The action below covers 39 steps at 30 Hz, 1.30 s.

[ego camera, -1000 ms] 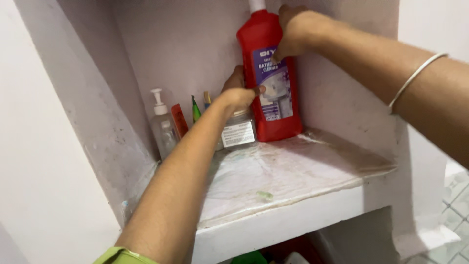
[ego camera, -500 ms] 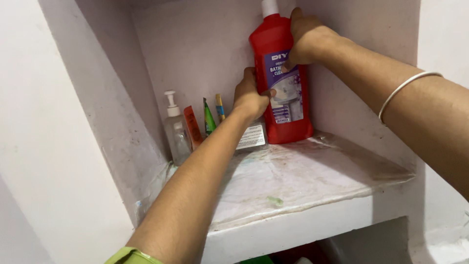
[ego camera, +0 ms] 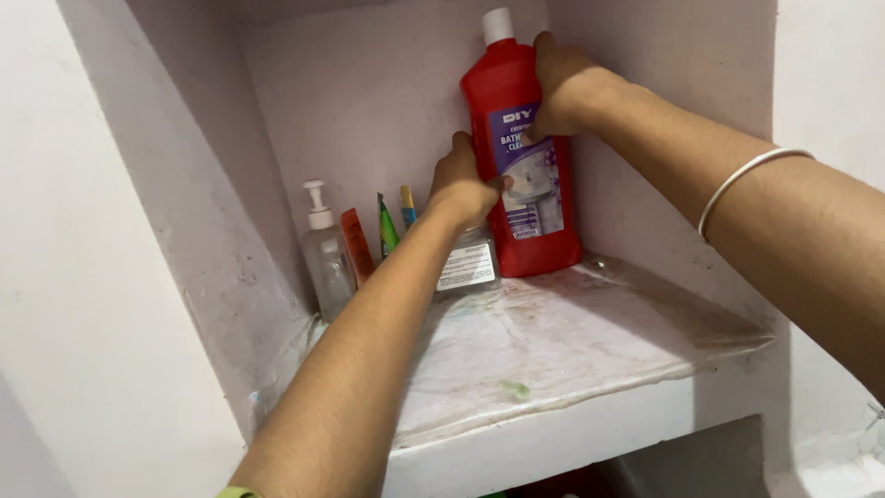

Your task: The person organizes items on bathroom shelves by hand, moving small bottles, jars, a large red cleaner bottle, and a white soap dish between two shelf levels.

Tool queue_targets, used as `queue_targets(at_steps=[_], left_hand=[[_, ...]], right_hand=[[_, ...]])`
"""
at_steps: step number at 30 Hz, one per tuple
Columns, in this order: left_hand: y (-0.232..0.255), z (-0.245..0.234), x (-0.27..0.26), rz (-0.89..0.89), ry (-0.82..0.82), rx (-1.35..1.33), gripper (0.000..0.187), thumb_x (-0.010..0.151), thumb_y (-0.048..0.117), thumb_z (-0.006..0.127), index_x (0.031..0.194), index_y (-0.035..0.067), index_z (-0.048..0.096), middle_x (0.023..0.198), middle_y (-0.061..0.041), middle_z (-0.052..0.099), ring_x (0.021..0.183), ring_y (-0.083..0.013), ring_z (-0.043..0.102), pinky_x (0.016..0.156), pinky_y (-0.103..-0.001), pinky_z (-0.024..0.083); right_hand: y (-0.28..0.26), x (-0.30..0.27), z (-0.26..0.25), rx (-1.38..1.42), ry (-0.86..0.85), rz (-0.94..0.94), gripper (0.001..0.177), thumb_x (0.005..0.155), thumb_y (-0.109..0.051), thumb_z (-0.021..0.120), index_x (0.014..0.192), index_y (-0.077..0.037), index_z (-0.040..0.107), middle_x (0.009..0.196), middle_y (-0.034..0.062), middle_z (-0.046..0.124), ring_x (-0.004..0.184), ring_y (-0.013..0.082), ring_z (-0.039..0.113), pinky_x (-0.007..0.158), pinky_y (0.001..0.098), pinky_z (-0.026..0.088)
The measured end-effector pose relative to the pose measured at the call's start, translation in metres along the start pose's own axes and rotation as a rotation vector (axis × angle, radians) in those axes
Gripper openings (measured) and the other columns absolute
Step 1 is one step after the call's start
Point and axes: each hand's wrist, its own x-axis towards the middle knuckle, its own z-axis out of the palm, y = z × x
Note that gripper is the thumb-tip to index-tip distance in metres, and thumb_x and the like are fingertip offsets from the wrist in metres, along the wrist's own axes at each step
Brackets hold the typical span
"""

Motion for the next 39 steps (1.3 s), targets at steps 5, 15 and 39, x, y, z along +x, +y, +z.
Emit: queue_targets(at_steps=[5, 15, 39], left_hand=[[0.018, -0.021, 0.001, -0.092, -0.180, 0.232, 0.071, 0.073, 0.033, 0.089, 0.129, 0.003, 0.058, 0.128, -0.019, 0.070, 0.119, -0.0309, 0.069, 0.103, -0.038, 0.054], [0.019, -0.033, -0.007, -0.179, -0.720, 0.944, 0.080, 0.071, 0.046, 0.091, 0.139, 0.014, 0.065, 0.145, -0.014, 0.060, 0.131, -0.0356, 0.061, 0.107, -0.050, 0.049], [0.035, -0.028, -0.025, -0.067, -0.584, 1.049, 0.063, 0.074, 0.044, 0.089, 0.126, 0.013, 0.073, 0.122, -0.008, 0.075, 0.114, -0.0283, 0.071, 0.105, -0.049, 0.050]], right_hand=[[-0.003, -0.004, -0.003, -0.014, -0.015, 0.008, 0.102, 0.067, -0.021, 0.098, 0.145, 0.003, 0.038, 0.123, 0.0281, 0.068, 0.111, 0.0409, 0.069, 0.095, 0.0467, 0.057], [-0.023, -0.028, -0.023, -0.196, -0.032, 0.072, 0.105, 0.069, -0.038, 0.096, 0.149, -0.003, 0.040, 0.123, 0.0213, 0.070, 0.107, 0.0372, 0.072, 0.087, 0.0490, 0.060], [-0.021, -0.022, -0.017, -0.136, -0.058, 0.045, 0.114, 0.068, -0.033, 0.098, 0.152, 0.005, 0.032, 0.125, 0.0275, 0.068, 0.112, 0.0396, 0.070, 0.093, 0.0480, 0.058]])
